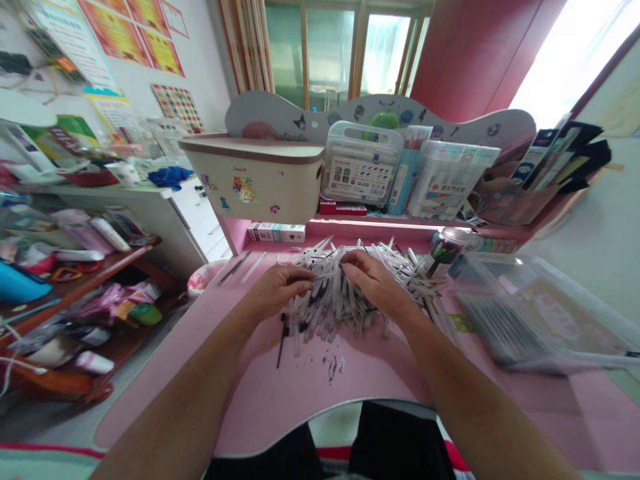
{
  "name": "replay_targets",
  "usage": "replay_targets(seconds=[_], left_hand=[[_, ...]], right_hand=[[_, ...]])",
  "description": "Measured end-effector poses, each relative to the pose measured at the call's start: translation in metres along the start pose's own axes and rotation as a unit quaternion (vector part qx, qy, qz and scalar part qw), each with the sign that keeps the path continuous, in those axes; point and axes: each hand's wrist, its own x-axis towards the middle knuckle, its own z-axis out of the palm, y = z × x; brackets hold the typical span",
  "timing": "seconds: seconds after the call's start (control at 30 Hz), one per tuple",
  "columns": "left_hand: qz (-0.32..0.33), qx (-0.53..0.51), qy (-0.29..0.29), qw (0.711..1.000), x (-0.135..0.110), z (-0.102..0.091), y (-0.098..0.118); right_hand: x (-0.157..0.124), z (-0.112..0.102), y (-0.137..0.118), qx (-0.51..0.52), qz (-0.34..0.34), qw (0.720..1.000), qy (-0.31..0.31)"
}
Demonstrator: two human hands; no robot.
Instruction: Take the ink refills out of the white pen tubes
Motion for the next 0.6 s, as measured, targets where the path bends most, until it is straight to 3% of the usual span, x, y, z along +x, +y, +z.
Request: replay_targets(seconds=[0.2,0.4,0.6], left_hand=[[-0.005,0.001,0.0,1.0,0.0004,-0.001,0.0011],[-0.001,-0.002,0.002,1.0,0.0003,0.0021,-0.0001],[0.006,0.01,0.003,1.0,0.001,0.0018,-0.0068]], right_hand=[[0.0035,0.0017,0.0022,-0.052,-0.034,0.998,-0.001],[0.0007,0.0012,0.0011,-0.058,0.021,0.998,-0.011],[0.0026,-0.0013,0.0007,-0.057,-0.032,0.998,-0.002]])
